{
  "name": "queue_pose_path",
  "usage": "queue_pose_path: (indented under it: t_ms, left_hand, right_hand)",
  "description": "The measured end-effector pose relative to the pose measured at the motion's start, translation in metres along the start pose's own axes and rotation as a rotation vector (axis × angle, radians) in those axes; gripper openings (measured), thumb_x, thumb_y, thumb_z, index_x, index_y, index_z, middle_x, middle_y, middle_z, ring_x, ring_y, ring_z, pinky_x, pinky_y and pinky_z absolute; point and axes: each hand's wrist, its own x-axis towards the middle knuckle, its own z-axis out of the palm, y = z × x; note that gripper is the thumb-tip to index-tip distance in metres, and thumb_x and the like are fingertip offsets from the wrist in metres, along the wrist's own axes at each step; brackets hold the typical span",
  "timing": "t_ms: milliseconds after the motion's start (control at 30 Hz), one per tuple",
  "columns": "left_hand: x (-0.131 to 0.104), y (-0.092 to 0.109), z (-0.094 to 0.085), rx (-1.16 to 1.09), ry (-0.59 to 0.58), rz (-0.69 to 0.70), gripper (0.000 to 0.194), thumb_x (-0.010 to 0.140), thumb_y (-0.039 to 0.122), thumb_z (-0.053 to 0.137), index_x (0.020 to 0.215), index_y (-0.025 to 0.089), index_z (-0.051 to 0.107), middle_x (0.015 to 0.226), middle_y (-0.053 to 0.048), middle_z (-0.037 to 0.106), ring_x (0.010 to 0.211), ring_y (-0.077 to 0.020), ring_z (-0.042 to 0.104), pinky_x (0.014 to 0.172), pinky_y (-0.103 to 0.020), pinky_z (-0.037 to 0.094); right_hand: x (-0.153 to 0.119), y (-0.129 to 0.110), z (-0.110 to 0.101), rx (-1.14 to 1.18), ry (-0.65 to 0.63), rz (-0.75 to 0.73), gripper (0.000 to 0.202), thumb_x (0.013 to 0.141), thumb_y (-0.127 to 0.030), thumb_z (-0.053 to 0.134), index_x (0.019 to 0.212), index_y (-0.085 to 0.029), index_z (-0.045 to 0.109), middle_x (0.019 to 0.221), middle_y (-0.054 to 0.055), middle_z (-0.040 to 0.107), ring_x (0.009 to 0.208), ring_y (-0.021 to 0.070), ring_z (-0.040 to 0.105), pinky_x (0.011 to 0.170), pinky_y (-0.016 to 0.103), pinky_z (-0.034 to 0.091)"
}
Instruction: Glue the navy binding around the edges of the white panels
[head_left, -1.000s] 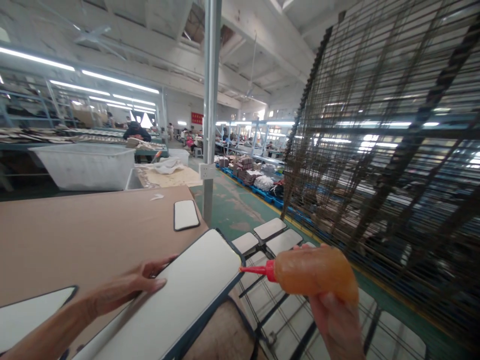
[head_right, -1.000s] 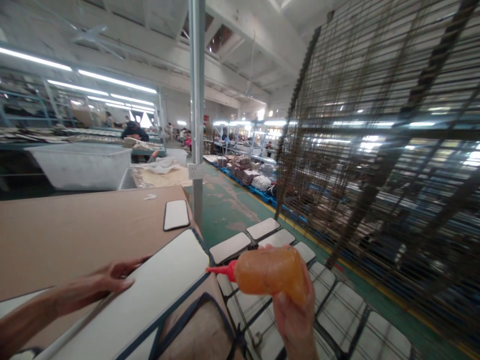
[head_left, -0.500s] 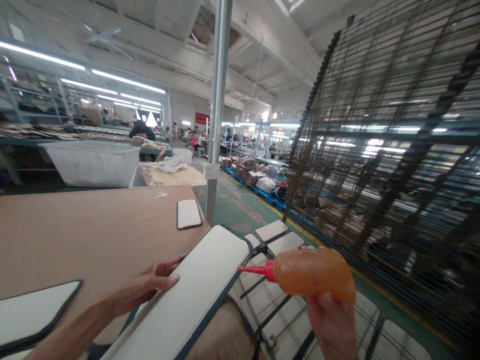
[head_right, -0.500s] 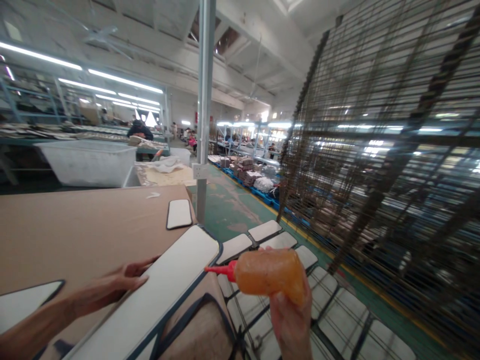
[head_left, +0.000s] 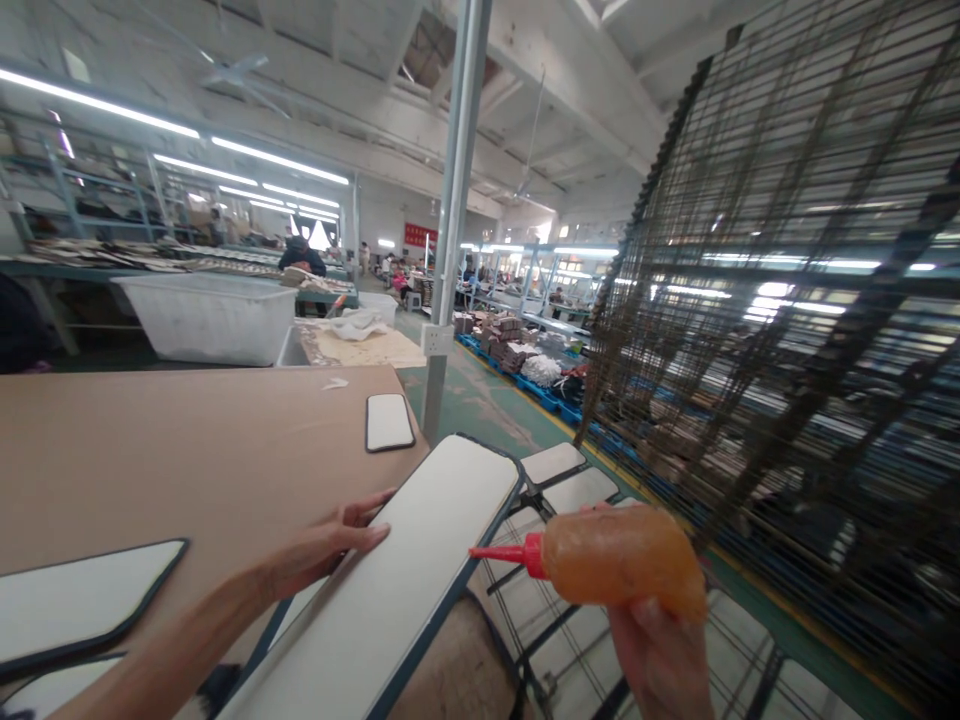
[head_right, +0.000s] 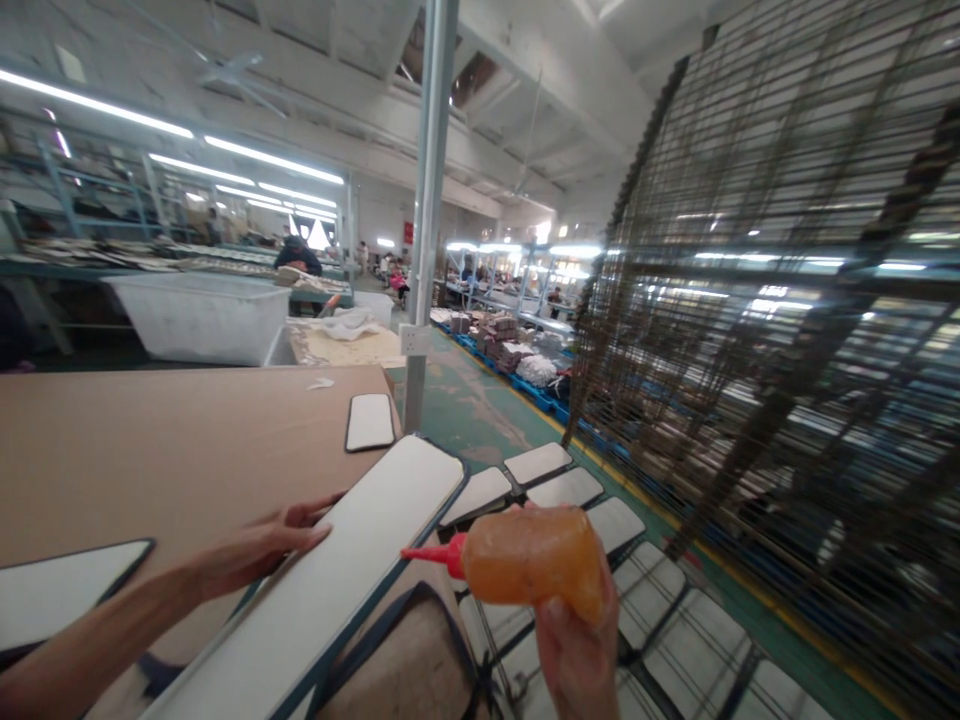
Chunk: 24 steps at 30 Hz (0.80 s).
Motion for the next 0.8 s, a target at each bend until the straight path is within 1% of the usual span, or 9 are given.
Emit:
queue_pose_path:
  t_ms: [67, 167, 300, 400, 467, 567, 700, 800]
  left_hand:
    - [0.0, 0.004, 0.003, -0.002, -0.001, -0.001, 0.091, 0.058, 0.04, 0.079, 0.139, 0.023, 0.04, 0.131, -0.005, 0.059, 0.115, -0.0253, 0.057, 0.081, -0.024, 0.051]
    - [0.002, 0.009, 0.006, -0.004, -0.003, 0.016, 0.096, 0.057, 0.041, 0.08, 0.14, 0.021, 0.037, 0.127, -0.006, 0.062, 0.11, -0.0246, 0.06, 0.079, -0.024, 0.051]
    - [0.004, 0.011, 0.005, -0.014, 0.032, 0.009, 0.093, 0.058, 0.039, 0.08, 0.139, 0.022, 0.039, 0.123, -0.006, 0.064, 0.108, -0.0237, 0.061, 0.078, -0.024, 0.051]
    - [0.005, 0.012, 0.005, -0.039, 0.046, 0.024, 0.091, 0.057, 0.037, 0.082, 0.137, 0.022, 0.043, 0.121, -0.006, 0.066, 0.106, -0.0238, 0.062, 0.077, -0.025, 0.052]
    - [0.006, 0.014, 0.006, -0.055, 0.042, 0.029, 0.09, 0.057, 0.036, 0.082, 0.137, 0.021, 0.043, 0.116, -0.007, 0.068, 0.101, -0.0234, 0.064, 0.076, -0.025, 0.053]
    - [0.008, 0.018, 0.007, -0.071, 0.006, 0.04, 0.09, 0.059, 0.035, 0.081, 0.138, 0.018, 0.041, 0.11, -0.008, 0.071, 0.093, -0.0229, 0.067, 0.073, -0.027, 0.054]
    - [0.01, 0.022, 0.005, -0.066, -0.038, 0.069, 0.083, 0.063, 0.034, 0.079, 0.136, 0.019, 0.043, 0.105, -0.007, 0.073, 0.091, -0.0226, 0.068, 0.072, -0.026, 0.054]
    - [0.013, 0.024, 0.003, -0.063, -0.064, 0.07, 0.083, 0.063, 0.033, 0.079, 0.136, 0.019, 0.043, 0.104, -0.008, 0.073, 0.088, -0.0225, 0.069, 0.072, -0.027, 0.054]
  right_hand:
    - [-0.001, 0.0, 0.002, 0.011, -0.006, 0.021, 0.073, 0.073, -0.032, 0.073, 0.137, -0.03, 0.039, 0.122, 0.015, 0.062, 0.112, 0.0363, 0.058, 0.092, 0.059, 0.045]
    - [-0.005, -0.001, 0.009, 0.017, 0.038, 0.041, 0.077, 0.071, -0.033, 0.074, 0.138, -0.029, 0.037, 0.122, 0.015, 0.062, 0.112, 0.0365, 0.058, 0.094, 0.06, 0.043]
    - [-0.008, -0.005, 0.019, 0.019, 0.095, 0.09, 0.077, 0.069, -0.036, 0.076, 0.137, -0.033, 0.039, 0.126, 0.011, 0.061, 0.114, 0.0348, 0.056, 0.097, 0.057, 0.042]
    - [-0.009, -0.007, 0.023, -0.031, 0.084, 0.095, 0.075, 0.068, -0.04, 0.076, 0.134, -0.033, 0.042, 0.127, 0.01, 0.06, 0.115, 0.0356, 0.055, 0.096, 0.058, 0.042]
    - [-0.01, -0.007, 0.024, -0.059, 0.064, 0.098, 0.073, 0.069, -0.042, 0.075, 0.134, -0.033, 0.043, 0.127, 0.01, 0.06, 0.116, 0.0359, 0.054, 0.094, 0.058, 0.044]
    - [-0.011, -0.005, 0.022, -0.051, 0.052, 0.111, 0.071, 0.07, -0.042, 0.074, 0.133, -0.033, 0.043, 0.128, 0.01, 0.059, 0.117, 0.0347, 0.054, 0.092, 0.056, 0.047]
    - [-0.015, 0.0, 0.018, -0.025, 0.048, 0.13, 0.074, 0.068, -0.043, 0.076, 0.133, -0.035, 0.043, 0.128, 0.007, 0.059, 0.118, 0.033, 0.053, 0.091, 0.053, 0.049]
    - [-0.019, 0.003, 0.015, -0.047, 0.044, 0.152, 0.074, 0.067, -0.044, 0.076, 0.132, -0.035, 0.043, 0.128, 0.006, 0.06, 0.118, 0.0319, 0.054, 0.09, 0.05, 0.051]
